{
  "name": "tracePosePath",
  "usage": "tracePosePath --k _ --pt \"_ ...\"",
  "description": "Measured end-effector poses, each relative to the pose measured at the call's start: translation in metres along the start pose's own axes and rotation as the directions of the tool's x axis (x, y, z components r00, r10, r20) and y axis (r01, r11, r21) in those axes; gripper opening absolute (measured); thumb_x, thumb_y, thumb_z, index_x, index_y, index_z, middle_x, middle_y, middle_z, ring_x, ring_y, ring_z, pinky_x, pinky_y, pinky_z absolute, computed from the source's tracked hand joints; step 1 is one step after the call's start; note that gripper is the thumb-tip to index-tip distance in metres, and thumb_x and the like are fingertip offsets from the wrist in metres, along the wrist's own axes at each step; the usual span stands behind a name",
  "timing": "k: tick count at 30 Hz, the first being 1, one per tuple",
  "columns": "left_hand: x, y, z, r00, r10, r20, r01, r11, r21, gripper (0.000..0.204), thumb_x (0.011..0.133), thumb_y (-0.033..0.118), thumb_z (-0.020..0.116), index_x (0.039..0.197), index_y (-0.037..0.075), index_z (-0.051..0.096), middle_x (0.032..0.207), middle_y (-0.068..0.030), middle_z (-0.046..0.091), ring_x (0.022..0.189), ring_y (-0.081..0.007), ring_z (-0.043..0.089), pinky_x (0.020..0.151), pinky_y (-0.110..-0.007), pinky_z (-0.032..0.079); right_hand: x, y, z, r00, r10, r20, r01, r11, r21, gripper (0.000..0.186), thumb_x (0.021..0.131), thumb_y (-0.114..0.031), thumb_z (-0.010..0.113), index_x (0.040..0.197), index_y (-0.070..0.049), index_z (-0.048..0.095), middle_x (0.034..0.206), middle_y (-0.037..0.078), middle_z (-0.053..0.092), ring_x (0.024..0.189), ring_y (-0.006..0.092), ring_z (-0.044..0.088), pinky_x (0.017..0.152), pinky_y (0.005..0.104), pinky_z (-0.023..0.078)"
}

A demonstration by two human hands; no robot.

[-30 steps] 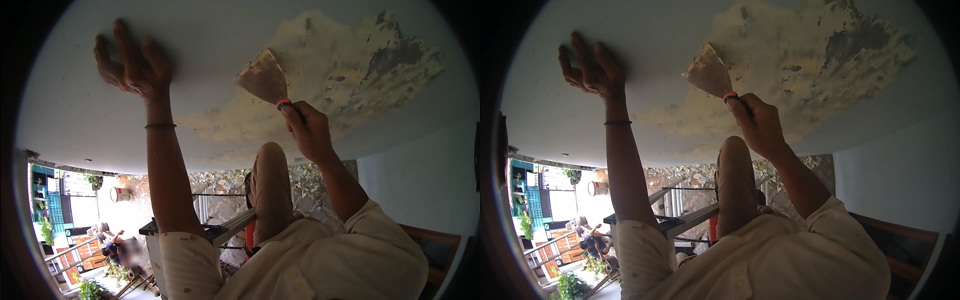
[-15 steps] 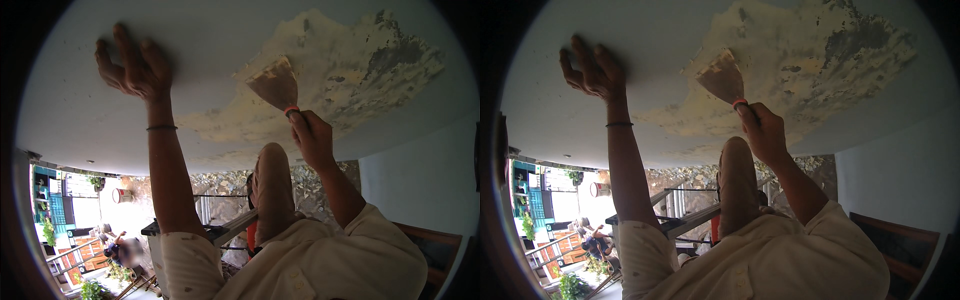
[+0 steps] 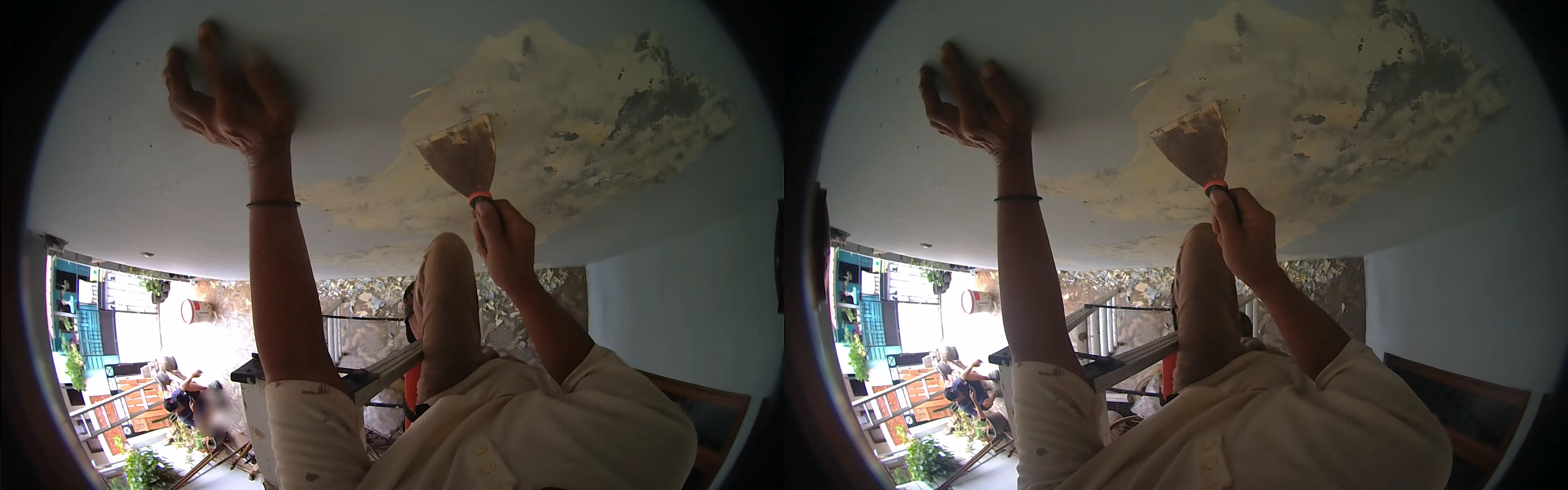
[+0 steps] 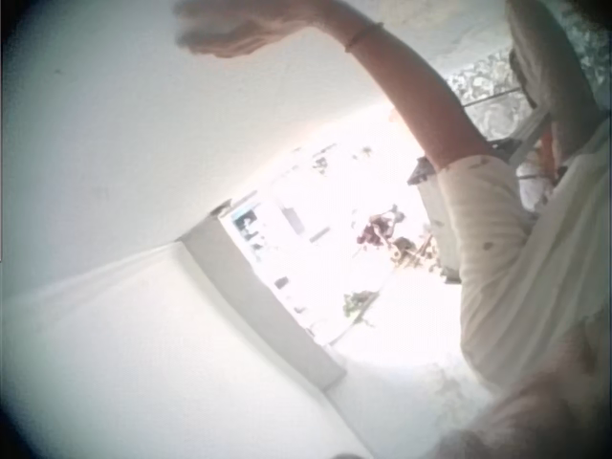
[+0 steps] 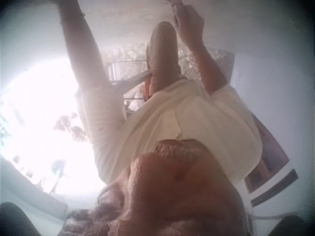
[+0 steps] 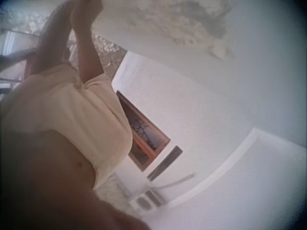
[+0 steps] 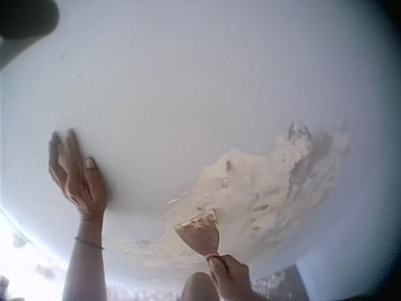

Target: The person applies plaster to a ceiling using a trowel, smoothing the surface with repeated strokes. The person stands on a ladder and uses the left hand to stabilize while spreading the material with the right hand.

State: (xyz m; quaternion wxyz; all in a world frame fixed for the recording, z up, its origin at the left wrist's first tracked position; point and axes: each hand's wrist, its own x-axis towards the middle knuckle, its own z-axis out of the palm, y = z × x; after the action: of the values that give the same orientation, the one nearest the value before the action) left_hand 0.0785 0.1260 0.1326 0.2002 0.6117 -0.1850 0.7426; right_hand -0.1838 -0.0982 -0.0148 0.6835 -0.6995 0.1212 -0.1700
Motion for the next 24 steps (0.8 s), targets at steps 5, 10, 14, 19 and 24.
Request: tracePosePath --k 5,10,14,19,24 --pt "-0.001 -0.001 0.001 1.000 -0.007 0.021 0.008 1.000 -0.017 0.054 0.102 0.050 0.052 0.139 0.015 0.071 0.147 -0.0233 0.051 0.137 -0.0366 0.047 0.113 -0.054 0.038 0.031 -0.048 0.031 0.974 -0.223 0.044 0.221 0.975 0.032 0.030 0.111 -0.027 0.059 0.097 -0.001 0.065 0.067 -0.002 0.055 0.054 0.0026 0.044 0.048 0.0236 0.035" --pt "-0.003 -0.008 0.001 1.000 -0.005 0.026 0.005 1.000 -0.021 0.055 0.101 0.049 0.053 0.141 0.015 0.070 0.147 -0.0237 0.052 0.137 -0.0370 0.047 0.114 -0.054 0.037 0.023 -0.043 0.027 0.992 -0.115 0.047 0.116 0.993 -0.035 0.031 0.108 -0.026 0.063 0.090 -0.002 0.064 0.064 -0.001 0.057 0.057 0.0050 0.050 0.054 0.0271 0.043" --pt "0.001 0.005 0.004 0.999 -0.006 -0.042 0.004 0.999 -0.033 0.055 0.103 0.047 0.056 0.141 0.010 0.069 0.142 -0.0151 0.062 0.140 -0.0320 0.045 0.113 -0.048 0.038 -0.009 0.007 0.000 0.998 0.051 -0.041 -0.046 0.994 0.101 0.031 0.111 -0.028 0.059 0.096 -0.001 0.065 0.067 -0.002 0.055 0.052 0.0026 0.044 0.047 0.0229 0.034" --pt "-0.001 -0.003 0.002 1.000 0.030 -0.002 -0.029 0.999 0.031 0.055 0.104 0.048 0.056 0.141 0.009 0.068 0.144 -0.0141 0.063 0.139 -0.0305 0.047 0.110 -0.046 0.039 0.017 -0.033 -0.003 0.989 -0.145 -0.031 0.148 0.983 0.108 0.034 0.111 -0.029 0.058 0.097 0.001 0.065 0.065 -0.001 0.054 0.049 0.0029 0.043 0.045 0.0231 0.033" --pt "0.001 0.000 0.001 1.000 -0.003 0.005 0.003 1.000 -0.025 0.056 0.105 0.052 0.050 0.141 0.014 0.069 0.146 -0.0230 0.052 0.138 -0.0370 0.047 0.112 -0.054 0.039 0.022 -0.052 0.011 0.984 -0.170 -0.052 0.173 0.983 0.068 0.034 0.111 -0.030 0.058 0.098 0.001 0.064 0.064 -0.001 0.053 0.047 0.0033 0.042 0.044 0.0234 0.032"
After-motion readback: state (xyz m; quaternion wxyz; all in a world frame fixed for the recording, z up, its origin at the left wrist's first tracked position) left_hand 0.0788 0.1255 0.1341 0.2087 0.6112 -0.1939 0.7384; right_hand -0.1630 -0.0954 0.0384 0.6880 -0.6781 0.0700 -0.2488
